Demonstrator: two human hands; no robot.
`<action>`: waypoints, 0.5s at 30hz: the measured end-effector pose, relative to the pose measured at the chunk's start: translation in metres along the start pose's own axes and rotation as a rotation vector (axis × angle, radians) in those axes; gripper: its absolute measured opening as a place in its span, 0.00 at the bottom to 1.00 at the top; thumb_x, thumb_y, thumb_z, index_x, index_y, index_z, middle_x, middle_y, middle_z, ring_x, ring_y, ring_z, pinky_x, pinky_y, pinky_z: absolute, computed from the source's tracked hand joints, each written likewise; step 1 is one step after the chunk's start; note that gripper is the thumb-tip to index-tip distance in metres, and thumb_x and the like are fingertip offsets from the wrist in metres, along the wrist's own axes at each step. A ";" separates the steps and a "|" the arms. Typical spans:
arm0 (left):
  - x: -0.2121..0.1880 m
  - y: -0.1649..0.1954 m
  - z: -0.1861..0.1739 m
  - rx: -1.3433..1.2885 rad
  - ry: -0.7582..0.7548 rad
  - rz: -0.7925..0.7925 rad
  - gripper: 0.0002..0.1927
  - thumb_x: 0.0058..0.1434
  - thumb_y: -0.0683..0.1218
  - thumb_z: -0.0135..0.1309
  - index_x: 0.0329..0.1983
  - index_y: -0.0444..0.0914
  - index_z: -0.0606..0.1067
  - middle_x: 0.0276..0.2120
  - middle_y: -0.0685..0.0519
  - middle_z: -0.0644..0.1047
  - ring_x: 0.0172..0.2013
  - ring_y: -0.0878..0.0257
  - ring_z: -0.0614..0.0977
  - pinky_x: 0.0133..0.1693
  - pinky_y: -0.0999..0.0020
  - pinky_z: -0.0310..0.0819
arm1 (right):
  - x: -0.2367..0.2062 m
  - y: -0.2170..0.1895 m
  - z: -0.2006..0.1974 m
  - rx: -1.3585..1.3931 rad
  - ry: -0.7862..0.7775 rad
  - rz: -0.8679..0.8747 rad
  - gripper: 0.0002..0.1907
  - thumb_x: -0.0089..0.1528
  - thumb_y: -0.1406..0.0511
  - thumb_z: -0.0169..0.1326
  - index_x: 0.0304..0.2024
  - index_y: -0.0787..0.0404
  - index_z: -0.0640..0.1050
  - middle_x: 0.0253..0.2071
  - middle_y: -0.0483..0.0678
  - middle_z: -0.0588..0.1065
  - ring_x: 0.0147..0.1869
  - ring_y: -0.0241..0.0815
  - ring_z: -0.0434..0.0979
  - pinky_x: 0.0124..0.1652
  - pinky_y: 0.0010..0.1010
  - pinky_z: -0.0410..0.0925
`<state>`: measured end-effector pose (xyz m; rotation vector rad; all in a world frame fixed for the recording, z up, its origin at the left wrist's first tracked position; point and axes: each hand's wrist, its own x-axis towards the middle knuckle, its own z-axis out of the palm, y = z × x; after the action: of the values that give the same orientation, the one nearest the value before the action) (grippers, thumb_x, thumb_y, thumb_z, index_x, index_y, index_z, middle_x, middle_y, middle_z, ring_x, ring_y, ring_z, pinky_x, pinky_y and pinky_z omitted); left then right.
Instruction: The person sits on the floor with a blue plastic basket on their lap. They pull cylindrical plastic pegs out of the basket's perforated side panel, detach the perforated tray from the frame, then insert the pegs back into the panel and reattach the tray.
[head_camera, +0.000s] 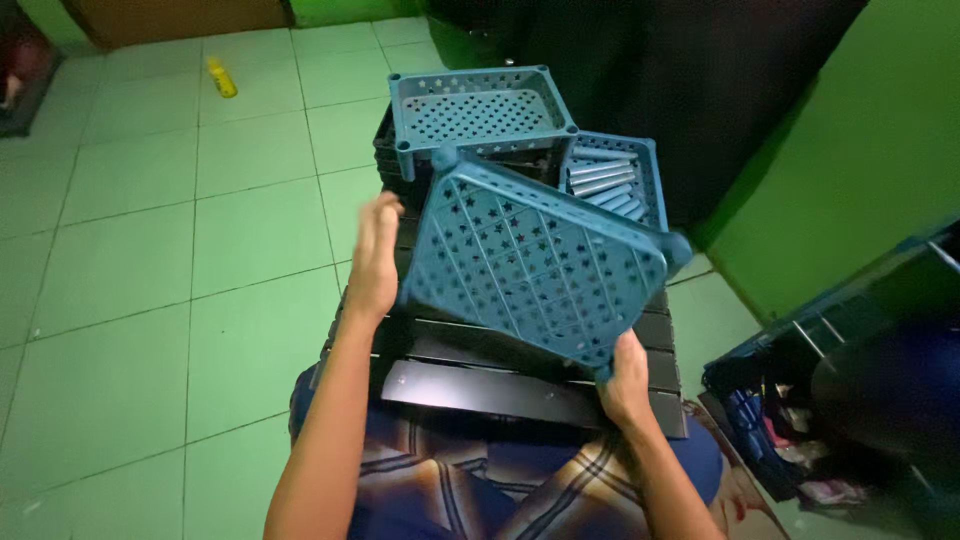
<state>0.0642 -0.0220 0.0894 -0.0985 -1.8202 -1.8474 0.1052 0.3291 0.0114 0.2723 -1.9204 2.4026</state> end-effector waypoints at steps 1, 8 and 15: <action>-0.004 -0.006 -0.001 -0.035 -0.111 -0.041 0.29 0.74 0.61 0.37 0.62 0.34 0.69 0.57 0.49 0.74 0.58 0.64 0.72 0.63 0.66 0.61 | 0.001 0.000 -0.001 0.122 -0.013 0.026 0.23 0.68 0.54 0.39 0.51 0.66 0.73 0.41 0.55 0.77 0.38 0.50 0.77 0.38 0.39 0.71; -0.025 -0.067 -0.003 0.026 -0.155 -0.299 0.25 0.74 0.59 0.40 0.60 0.36 0.73 0.51 0.48 0.77 0.52 0.62 0.75 0.57 0.66 0.67 | 0.005 -0.017 0.007 -0.075 -0.039 0.275 0.24 0.70 0.52 0.40 0.56 0.63 0.69 0.35 0.53 0.77 0.28 0.46 0.77 0.28 0.36 0.70; -0.022 -0.086 0.000 0.263 0.036 -0.291 0.19 0.72 0.52 0.51 0.57 0.36 0.75 0.37 0.43 0.77 0.38 0.59 0.75 0.41 0.62 0.69 | 0.012 -0.015 0.018 -0.955 0.252 -0.152 0.19 0.67 0.55 0.55 0.48 0.64 0.83 0.31 0.54 0.77 0.33 0.44 0.75 0.36 0.36 0.68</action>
<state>0.0465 -0.0198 0.0021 0.3082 -2.1237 -1.7598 0.0979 0.3144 0.0314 0.0456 -2.4994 1.1390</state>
